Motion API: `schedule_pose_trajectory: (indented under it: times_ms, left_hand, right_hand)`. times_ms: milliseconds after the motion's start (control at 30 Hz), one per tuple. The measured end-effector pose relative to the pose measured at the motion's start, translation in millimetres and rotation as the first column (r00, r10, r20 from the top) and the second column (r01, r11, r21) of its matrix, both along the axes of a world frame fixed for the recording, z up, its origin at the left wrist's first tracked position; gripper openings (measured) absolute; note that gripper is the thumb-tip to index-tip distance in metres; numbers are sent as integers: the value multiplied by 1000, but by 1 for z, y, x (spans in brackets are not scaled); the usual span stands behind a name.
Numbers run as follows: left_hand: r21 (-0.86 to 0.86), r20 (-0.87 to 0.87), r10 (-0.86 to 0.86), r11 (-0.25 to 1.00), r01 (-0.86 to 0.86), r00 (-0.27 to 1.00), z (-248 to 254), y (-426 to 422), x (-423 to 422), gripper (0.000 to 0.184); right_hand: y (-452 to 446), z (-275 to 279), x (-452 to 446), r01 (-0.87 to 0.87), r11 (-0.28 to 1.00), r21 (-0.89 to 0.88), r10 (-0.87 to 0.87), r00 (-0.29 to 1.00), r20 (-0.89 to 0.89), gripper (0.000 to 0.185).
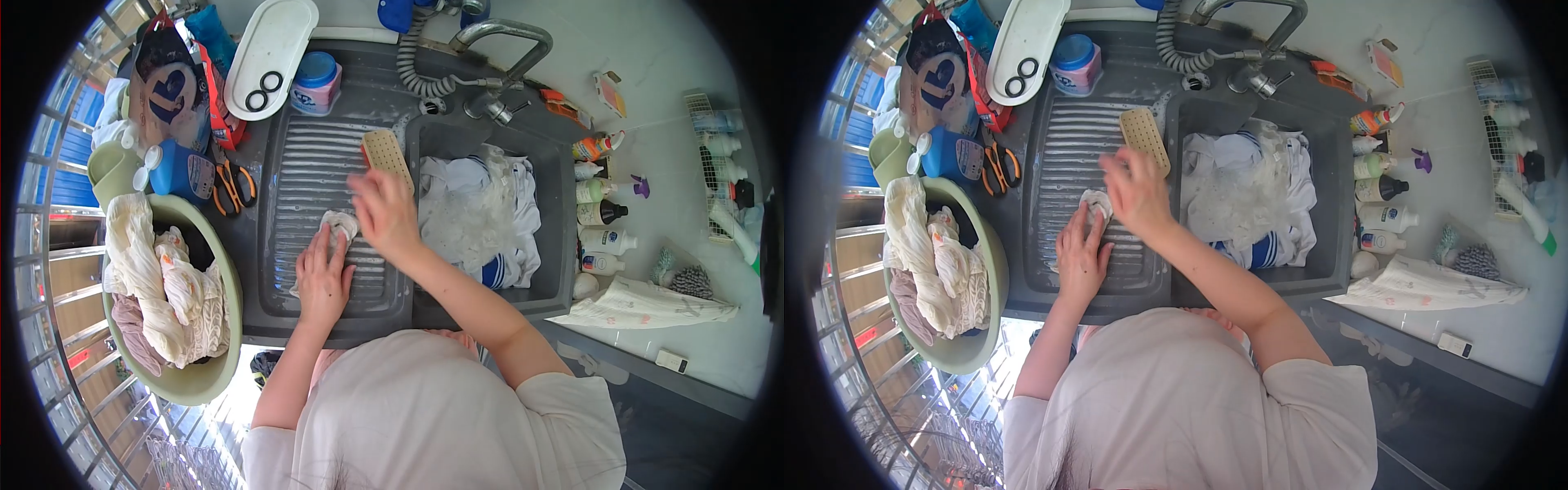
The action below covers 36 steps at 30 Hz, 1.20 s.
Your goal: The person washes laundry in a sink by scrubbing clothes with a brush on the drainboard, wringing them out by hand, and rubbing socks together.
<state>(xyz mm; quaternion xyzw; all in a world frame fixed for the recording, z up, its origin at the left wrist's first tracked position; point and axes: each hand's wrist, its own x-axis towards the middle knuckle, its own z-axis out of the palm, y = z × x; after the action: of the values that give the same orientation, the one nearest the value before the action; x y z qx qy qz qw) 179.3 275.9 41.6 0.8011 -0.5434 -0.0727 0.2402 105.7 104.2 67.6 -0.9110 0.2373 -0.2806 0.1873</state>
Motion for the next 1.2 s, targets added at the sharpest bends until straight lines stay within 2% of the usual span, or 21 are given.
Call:
schedule_pose_trajectory:
  times_ms: [33, 67, 133, 167, 233, 267, 333, 433, 467, 533, 600, 667, 733, 800, 833, 867, 933, 967, 1067, 1133, 1200]
  left_hand:
    - [43, 13, -18, 999, 18, 1000, -2, 3, -1, 67]
    - [43, 10, -16, 999, 15, 1000, -4, 4, -2, 67]
    - [84, 46, -19, 996, 15, 999, -7, 3, -2, 69]
    - [76, 44, -14, 997, 11, 999, -9, 3, -2, 69]
    - [100, 50, -25, 995, 20, 998, -12, 5, 0, 69]
    - [93, 43, -16, 996, 12, 999, -14, 5, 1, 69]
    - [93, 55, -34, 995, 29, 998, -16, 7, 0, 72]
    - [129, 5, -41, 991, 40, 999, -17, 9, -1, 78]
    - [128, -6, -45, 991, 45, 999, -15, 8, -3, 78]
    - [104, 6, -38, 994, 37, 999, -12, 8, -2, 85]
    - [132, 20, -55, 990, 52, 998, -13, 11, 4, 88]
    - [160, 10, -59, 986, 56, 998, -13, 11, -1, 91]
    - [139, -32, -35, 990, 39, 999, -11, 8, -1, 91]
    - [130, -42, -44, 990, 49, 998, -8, 13, 1, 91]
    - [145, -39, -54, 988, 59, 998, -6, 12, 3, 92]
    - [154, -42, -58, 986, 64, 997, -5, 9, 3, 93]
    - [216, -39, -72, 973, 78, 997, -9, 8, -1, 94]
    - [148, -54, -55, 987, 63, 997, -9, 5, -1, 90]
    - [108, -50, -54, 992, 59, 997, -5, 10, 1, 86]
    - [112, -64, -47, 992, 54, 997, -8, 7, 1, 85]
    - [285, -8, -82, 955, 81, 997, -16, 9, 2, 91]
  right_hand:
    - [-9, 5, 7, 169, 984, -55, -168, 985, 29, 53]
    - [-19, -9, 12, 167, 984, -56, -166, 986, 26, 53]
    - [-38, -38, 24, 383, 912, -145, -401, 907, -131, 58]
    - [-45, -43, 23, 379, 913, -153, -398, 908, -130, 58]
    - [-52, -30, 20, 224, 973, -62, -231, 959, -164, 57]
    - [-42, -26, 12, 215, 974, -70, -224, 960, -169, 57]
    - [-1, 9, -6, -146, 988, -57, 142, 987, -74, 55]
    - [11, -20, -16, -222, 966, -129, 190, 956, -224, 53]
    - [0, -25, -10, -220, 967, -127, 186, 954, -234, 53]
    - [-30, -13, 25, 86, 989, -122, -113, 966, -231, 57]
    - [-4, -1, 14, 88, 992, -94, -102, 981, -162, 58]
    - [24, -17, -14, -237, 964, -124, 211, 959, -190, 59]
    - [-16, -30, 1, -198, 965, -175, 164, 968, -190, 61]
    - [-21, -15, 15, 91, 984, -154, -120, 975, -187, 62]
    - [-6, 1, 2, -8, 995, -102, -11, 982, -187, 60]
    - [5, -5, -7, -10, 994, -107, -10, 982, -191, 60]
    - [21, -23, -18, -213, 956, -201, 193, 974, -115, 59]
    - [5, -30, -5, -71, 991, -115, 38, 963, -265, 58]
    - [-6, -2, 14, 63, 985, -159, -97, 972, -213, 55]
    - [21, 3, -10, -42, 983, -181, 2, 976, -217, 54]
    - [38, -28, -17, -173, 966, -194, 129, 967, -220, 54]
